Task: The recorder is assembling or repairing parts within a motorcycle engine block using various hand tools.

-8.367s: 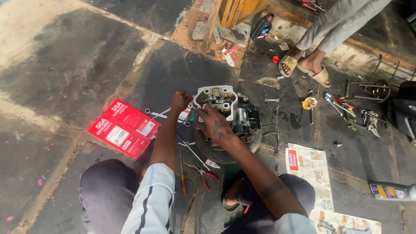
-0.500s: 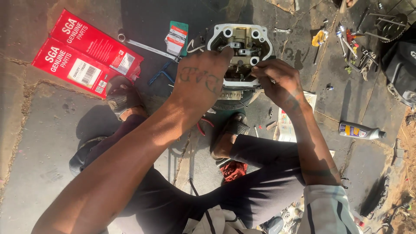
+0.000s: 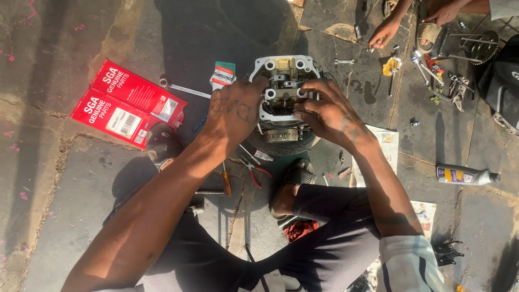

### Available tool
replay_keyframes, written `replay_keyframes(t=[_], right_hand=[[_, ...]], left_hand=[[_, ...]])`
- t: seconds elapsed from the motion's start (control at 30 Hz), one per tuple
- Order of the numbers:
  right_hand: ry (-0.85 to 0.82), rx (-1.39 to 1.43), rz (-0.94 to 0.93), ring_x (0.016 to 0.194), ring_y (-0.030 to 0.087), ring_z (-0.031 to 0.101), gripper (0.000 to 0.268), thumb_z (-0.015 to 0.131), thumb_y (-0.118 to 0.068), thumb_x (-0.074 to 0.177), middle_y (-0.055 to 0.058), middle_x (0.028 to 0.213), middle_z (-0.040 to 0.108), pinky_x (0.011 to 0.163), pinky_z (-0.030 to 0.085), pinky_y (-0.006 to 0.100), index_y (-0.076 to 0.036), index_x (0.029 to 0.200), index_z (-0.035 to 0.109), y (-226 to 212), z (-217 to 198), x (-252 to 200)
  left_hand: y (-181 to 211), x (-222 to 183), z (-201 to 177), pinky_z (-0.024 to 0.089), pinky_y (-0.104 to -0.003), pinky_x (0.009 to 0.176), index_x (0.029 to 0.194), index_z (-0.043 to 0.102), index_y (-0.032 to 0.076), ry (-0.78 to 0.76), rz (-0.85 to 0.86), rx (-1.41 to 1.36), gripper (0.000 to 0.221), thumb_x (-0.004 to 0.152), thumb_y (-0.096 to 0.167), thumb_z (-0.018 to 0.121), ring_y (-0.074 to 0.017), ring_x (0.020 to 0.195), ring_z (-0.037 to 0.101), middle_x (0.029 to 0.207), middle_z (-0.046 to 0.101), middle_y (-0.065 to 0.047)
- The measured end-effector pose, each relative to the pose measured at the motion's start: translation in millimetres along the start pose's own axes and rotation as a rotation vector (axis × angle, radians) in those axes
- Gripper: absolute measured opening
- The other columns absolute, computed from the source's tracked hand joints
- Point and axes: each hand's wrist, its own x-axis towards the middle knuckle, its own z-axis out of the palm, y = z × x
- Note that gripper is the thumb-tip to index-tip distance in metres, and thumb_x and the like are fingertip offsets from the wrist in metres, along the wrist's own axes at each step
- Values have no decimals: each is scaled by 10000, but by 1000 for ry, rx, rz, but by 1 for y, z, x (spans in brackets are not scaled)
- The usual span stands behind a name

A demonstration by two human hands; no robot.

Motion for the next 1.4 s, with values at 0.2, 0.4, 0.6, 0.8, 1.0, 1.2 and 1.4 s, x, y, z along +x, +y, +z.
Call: replay_keyframes(t=[0.2,0.4,0.6,0.8,1.0,1.2,1.4], right_hand=[[22,-144,-13,1222,282,473,223,812,-301,884,129,1277,515,998,500,431,-83,925,784,22,8,-11],[195,296,242,978,169,631,138,747,-177,1028,93,1144,655,832,551,308,-44,1065,749,13,-21,-19],[243,458,245,795,152,681,84,744,-78,1014,90,983,724,666,539,296,-14,1067,750,-7,-43,-16],[260,504,155,836,168,721,88,749,-87,1005,95,974,718,660,562,305,-19,1059,734,-11,-49,-21],[247,413,125,784,193,718,139,779,-126,961,95,946,706,626,567,330,-23,1044,733,-3,-57,-27],[302,318,84,809,204,716,126,786,-144,964,78,937,705,679,579,345,-40,1008,730,7,-64,-42],[332,314,81,798,201,717,117,774,-142,982,76,927,706,668,580,341,-36,1005,728,16,-62,-52]], left_hand=[[6,5,5,547,-480,619,1154,664,45,41,50,-135,196,961,78,653,-381,786,730,887,735,-188],[13,16,15,579,-417,686,1132,693,25,112,199,-324,180,970,93,735,-338,840,741,947,741,-166],[22,24,26,596,-351,690,1122,693,-5,105,203,-358,184,963,58,762,-270,833,761,991,747,-167],[-2,20,52,579,-343,636,1038,698,2,-99,85,-257,145,915,32,769,-246,772,756,951,747,-151],[-12,21,64,555,-356,626,979,682,-6,-155,105,-190,135,907,27,791,-266,770,739,901,728,-147],[-2,25,57,568,-328,602,966,687,-7,-168,84,-171,137,906,49,797,-230,733,745,899,741,-135],[-6,16,61,582,-306,611,979,681,-9,-129,84,-198,135,933,54,791,-204,739,752,900,745,-136]])
